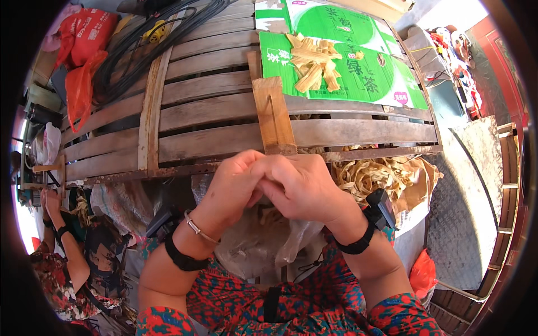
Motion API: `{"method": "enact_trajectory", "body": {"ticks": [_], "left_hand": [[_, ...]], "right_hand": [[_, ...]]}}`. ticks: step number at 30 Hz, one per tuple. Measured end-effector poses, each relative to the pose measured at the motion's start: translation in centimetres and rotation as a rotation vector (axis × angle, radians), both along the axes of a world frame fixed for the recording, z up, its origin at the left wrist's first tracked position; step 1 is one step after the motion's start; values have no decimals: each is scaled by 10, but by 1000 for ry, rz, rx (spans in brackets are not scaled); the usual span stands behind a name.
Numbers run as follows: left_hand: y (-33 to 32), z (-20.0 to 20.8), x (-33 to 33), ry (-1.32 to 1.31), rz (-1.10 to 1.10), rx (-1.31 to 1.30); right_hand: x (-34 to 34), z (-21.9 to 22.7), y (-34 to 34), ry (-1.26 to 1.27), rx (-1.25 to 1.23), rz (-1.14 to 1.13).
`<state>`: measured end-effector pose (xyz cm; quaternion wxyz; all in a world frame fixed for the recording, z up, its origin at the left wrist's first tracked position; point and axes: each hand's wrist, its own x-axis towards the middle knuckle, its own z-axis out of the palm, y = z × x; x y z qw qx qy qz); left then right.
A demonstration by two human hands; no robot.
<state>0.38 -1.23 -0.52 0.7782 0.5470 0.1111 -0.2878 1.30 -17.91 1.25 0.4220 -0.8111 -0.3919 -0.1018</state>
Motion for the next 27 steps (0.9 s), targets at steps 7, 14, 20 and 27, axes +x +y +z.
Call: {"method": "enact_trajectory", "body": {"ticks": [7,14,20,27], "left_hand": [[-9,24,-20,-15,-476,-202],[-3,18,-11,-69,-472,-221],[5,52,-18,-648,-712,-477],[24,35,-6,-1359,-327,820]], "right_hand": [[2,18,-11,-219,222,25],[-5,12,-8,-298,26,120],[-7,11,-16,19,127,10],[-13,-5,-8,1512,377,80]]}}
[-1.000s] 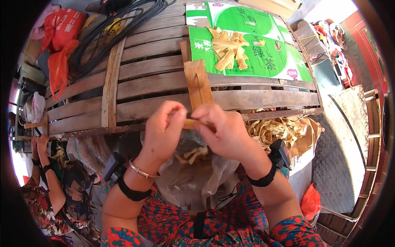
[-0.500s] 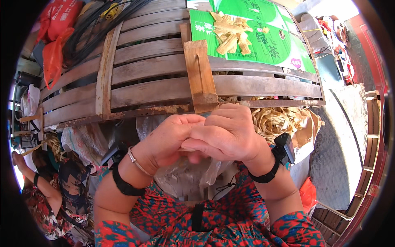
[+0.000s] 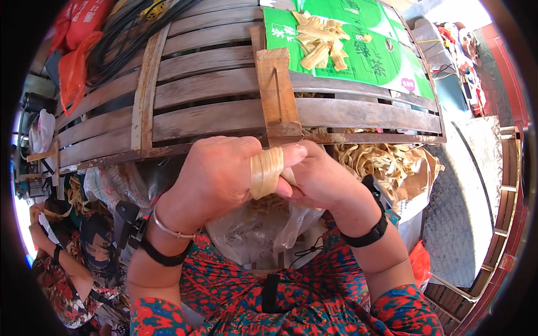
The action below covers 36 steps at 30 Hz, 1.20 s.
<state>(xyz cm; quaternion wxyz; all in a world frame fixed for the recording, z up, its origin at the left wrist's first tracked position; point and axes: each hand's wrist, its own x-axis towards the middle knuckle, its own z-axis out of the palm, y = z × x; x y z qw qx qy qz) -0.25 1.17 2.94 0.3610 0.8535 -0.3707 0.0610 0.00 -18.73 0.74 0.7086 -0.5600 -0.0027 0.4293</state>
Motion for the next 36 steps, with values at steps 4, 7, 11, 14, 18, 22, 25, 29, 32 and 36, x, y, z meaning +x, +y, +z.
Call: {"method": "enact_trajectory", "body": {"ticks": [4,7,11,14,18,22,25,29,32,36], "left_hand": [[-1,-10,6,-192,-41,-123],[-3,-8,7,-244,57,-213],[-4,-4,4,28,282,-147],[-4,-5,2,113,255,35],[-4,-4,2,42,174,133],[0,1,5,160,57,-236],[8,4,7,387,40,-713],[14,0,10,411,145,-962],[14,-5,13,520,217,-901],[6,-13,13,1245,34,-1015]], "right_hand": [[-11,-6,20,396,264,-101],[-10,-5,24,200,223,-318],[1,1,13,-354,12,-413],[3,5,11,-1022,-297,-279],[2,11,10,-1180,-624,32],[5,19,0,-246,-375,-79],[9,22,-7,-173,-36,-22],[10,23,-13,-146,-55,-147],[12,21,-11,-162,-31,-178],[12,18,-8,-252,-170,-193]]}}
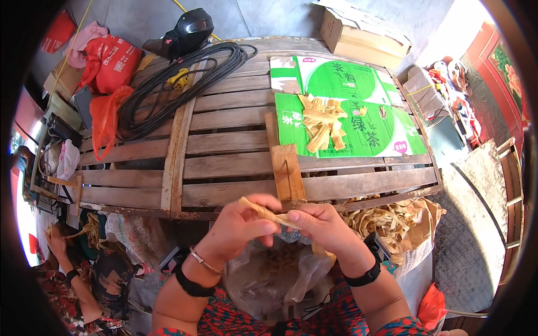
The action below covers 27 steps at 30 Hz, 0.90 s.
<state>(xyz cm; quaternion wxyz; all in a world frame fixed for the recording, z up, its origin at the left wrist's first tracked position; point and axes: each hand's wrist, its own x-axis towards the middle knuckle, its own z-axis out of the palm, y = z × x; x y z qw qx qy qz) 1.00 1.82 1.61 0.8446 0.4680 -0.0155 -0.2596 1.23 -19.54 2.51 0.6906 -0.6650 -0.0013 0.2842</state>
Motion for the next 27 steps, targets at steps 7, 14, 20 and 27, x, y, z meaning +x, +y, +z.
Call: {"method": "enact_trajectory", "body": {"ticks": [7,14,20,27], "left_hand": [[-18,-23,8,-38,223,102],[-39,-73,37,-246,361,732],[-35,-98,25,-245,344,700],[-28,-78,-1,-328,228,908]], "right_hand": [[17,-21,-8,-215,-50,-290],[42,-60,-12,-657,-821,-358],[35,-64,-15,-542,-705,-393],[14,-41,-9,-273,-811,-124]]}}
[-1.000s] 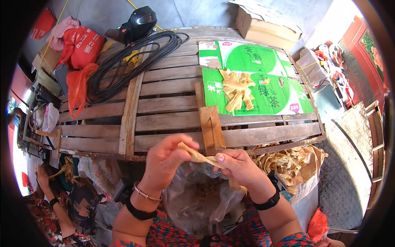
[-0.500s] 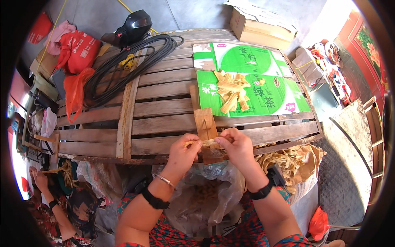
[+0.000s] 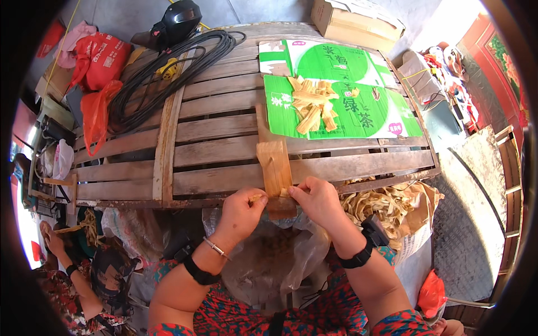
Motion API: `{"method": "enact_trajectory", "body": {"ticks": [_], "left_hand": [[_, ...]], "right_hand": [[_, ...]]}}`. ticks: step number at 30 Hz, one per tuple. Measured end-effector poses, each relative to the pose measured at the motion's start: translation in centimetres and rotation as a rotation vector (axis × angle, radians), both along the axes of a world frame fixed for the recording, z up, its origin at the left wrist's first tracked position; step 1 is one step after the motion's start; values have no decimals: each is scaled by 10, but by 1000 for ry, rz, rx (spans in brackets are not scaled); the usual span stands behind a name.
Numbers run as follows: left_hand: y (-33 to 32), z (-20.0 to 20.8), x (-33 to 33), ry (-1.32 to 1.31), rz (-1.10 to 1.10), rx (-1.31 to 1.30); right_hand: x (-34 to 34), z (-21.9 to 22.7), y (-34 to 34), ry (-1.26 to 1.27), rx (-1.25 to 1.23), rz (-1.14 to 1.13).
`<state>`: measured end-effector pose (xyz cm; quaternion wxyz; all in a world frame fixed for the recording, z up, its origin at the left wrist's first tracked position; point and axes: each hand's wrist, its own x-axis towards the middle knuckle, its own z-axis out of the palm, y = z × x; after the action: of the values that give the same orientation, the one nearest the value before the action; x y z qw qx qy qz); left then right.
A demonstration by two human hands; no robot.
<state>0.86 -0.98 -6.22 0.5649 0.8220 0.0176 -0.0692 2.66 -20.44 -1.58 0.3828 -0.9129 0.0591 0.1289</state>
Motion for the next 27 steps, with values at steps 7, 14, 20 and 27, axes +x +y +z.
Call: {"method": "enact_trajectory", "body": {"ticks": [7,14,20,27], "left_hand": [[3,53,-8,-64,3,-346],[-13,60,-32,521,-131,-600],[2,96,-29,574,-1180,-799],[10,106,-20,-572,-491,172]], "right_hand": [[-15,35,3,-311,197,158],[-26,49,16,-863,239,646],[-29,58,6,-881,455,551],[-28,50,5,475,739,251]]}}
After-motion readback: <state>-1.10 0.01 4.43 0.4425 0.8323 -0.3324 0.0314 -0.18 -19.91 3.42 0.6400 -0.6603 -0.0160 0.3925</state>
